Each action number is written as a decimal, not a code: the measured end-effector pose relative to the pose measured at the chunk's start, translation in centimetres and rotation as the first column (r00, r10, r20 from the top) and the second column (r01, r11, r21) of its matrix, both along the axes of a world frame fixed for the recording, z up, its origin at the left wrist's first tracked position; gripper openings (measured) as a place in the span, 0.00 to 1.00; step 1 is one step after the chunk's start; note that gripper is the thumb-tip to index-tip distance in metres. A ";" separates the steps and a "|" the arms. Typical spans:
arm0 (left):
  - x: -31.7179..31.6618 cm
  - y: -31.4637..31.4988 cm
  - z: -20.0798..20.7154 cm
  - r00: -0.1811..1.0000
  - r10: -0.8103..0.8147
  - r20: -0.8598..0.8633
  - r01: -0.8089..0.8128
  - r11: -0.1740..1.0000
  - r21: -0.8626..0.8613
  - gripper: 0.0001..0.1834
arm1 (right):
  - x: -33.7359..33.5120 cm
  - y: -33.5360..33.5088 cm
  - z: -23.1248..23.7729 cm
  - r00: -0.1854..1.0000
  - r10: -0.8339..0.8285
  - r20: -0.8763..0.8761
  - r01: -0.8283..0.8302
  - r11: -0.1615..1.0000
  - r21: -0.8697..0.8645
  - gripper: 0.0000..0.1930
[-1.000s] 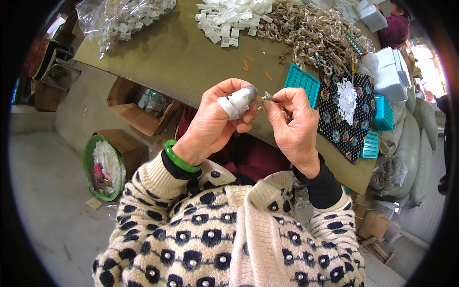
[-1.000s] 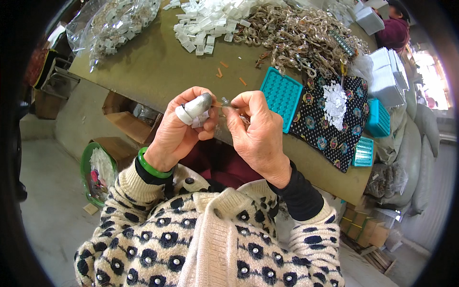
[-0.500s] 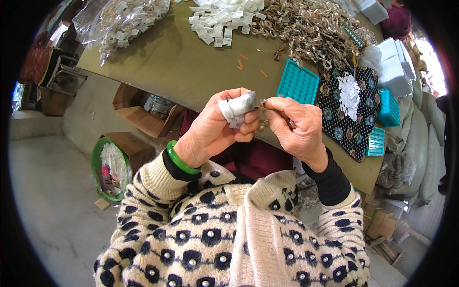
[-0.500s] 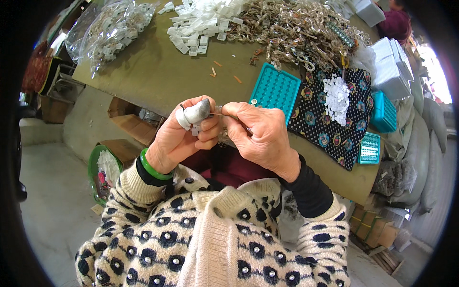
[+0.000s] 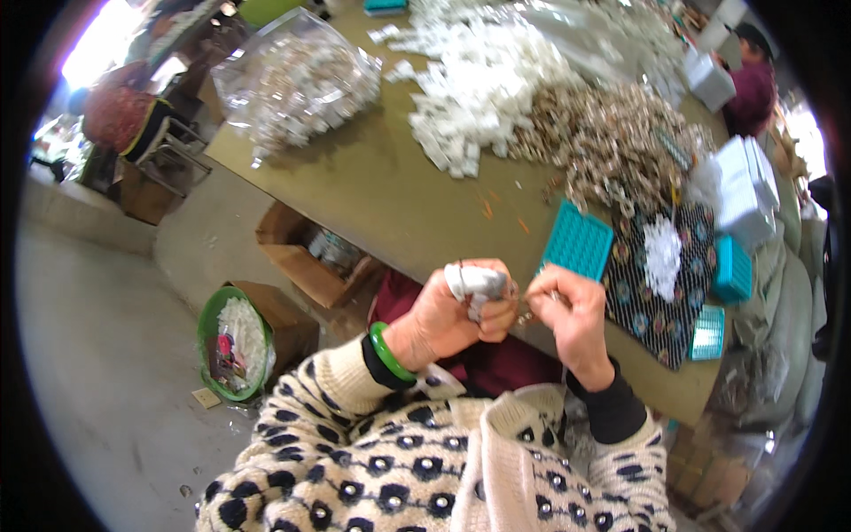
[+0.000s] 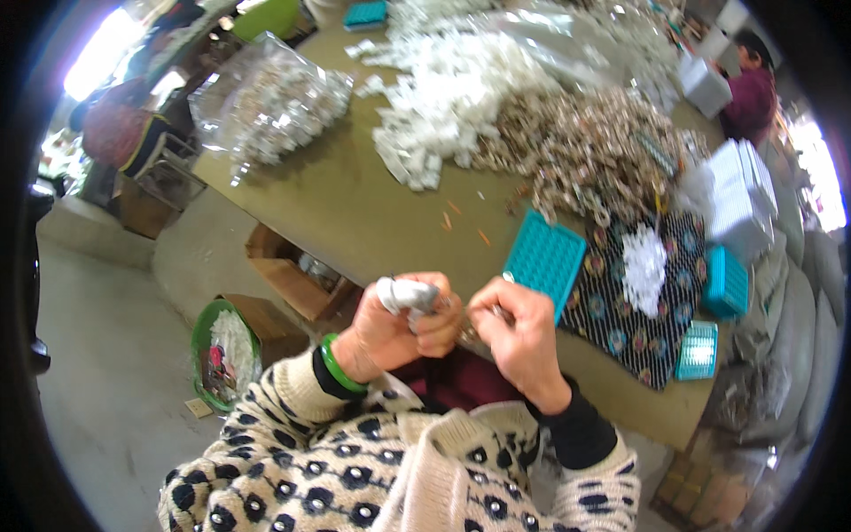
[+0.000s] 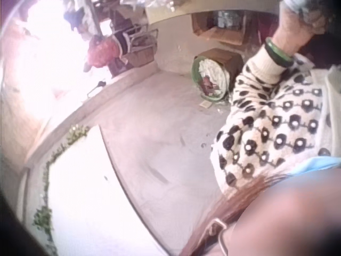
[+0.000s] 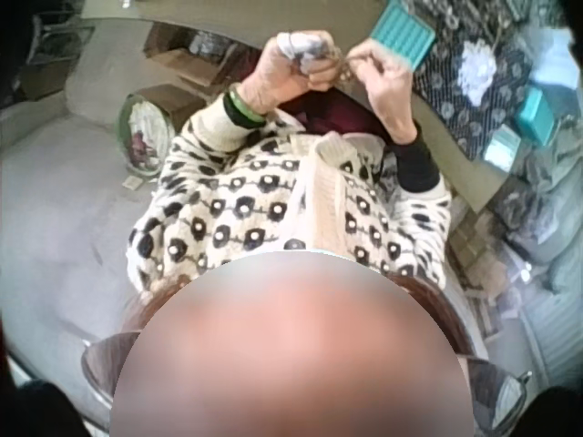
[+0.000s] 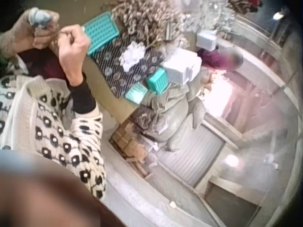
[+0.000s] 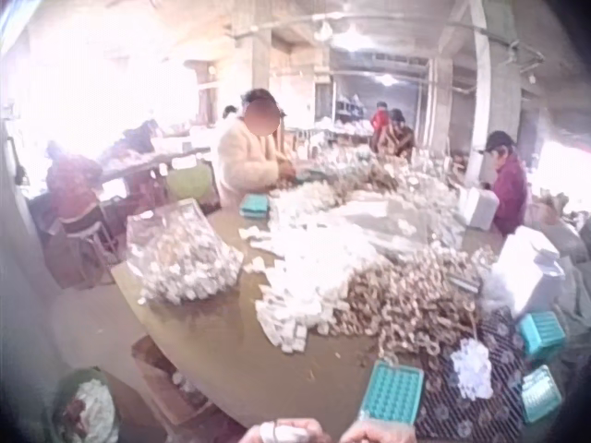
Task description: The person assembles small electronic components by hand. They pick up white plastic housings and metal contacts from a table, insert the contacts into the housings, and place the assembled units into a blue tray. The person repeats this process for multiple units.
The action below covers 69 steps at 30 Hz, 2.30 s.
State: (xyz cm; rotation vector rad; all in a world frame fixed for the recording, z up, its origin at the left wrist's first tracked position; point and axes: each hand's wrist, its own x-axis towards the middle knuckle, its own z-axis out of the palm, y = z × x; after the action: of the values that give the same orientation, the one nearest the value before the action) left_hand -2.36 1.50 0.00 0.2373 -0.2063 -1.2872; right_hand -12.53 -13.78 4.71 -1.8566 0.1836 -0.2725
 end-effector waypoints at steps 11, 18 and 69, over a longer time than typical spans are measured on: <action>2.7 1.7 4.3 0.910 0.031 0.413 -0.177 0.931 0.320 0.12 | 0.3 1.8 -0.4 0.959 -0.067 0.274 0.135 0.962 -0.236 0.11; 15.5 6.3 10.4 0.367 0.594 0.716 -0.746 0.648 -0.155 0.07 | -0.9 1.4 -1.0 0.983 -0.185 -0.007 0.167 0.865 0.473 0.06; 2.1 -1.6 -1.3 0.898 0.232 0.374 -0.333 0.914 0.232 0.18 | 1.1 0.0 -2.3 0.968 -0.247 0.045 0.145 0.694 0.705 0.02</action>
State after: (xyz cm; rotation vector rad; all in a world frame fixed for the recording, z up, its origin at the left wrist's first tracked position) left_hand -0.26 -0.07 -1.30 0.7228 -0.2645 -0.9710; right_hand -11.45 -13.82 2.46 -1.0469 0.3421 -0.4125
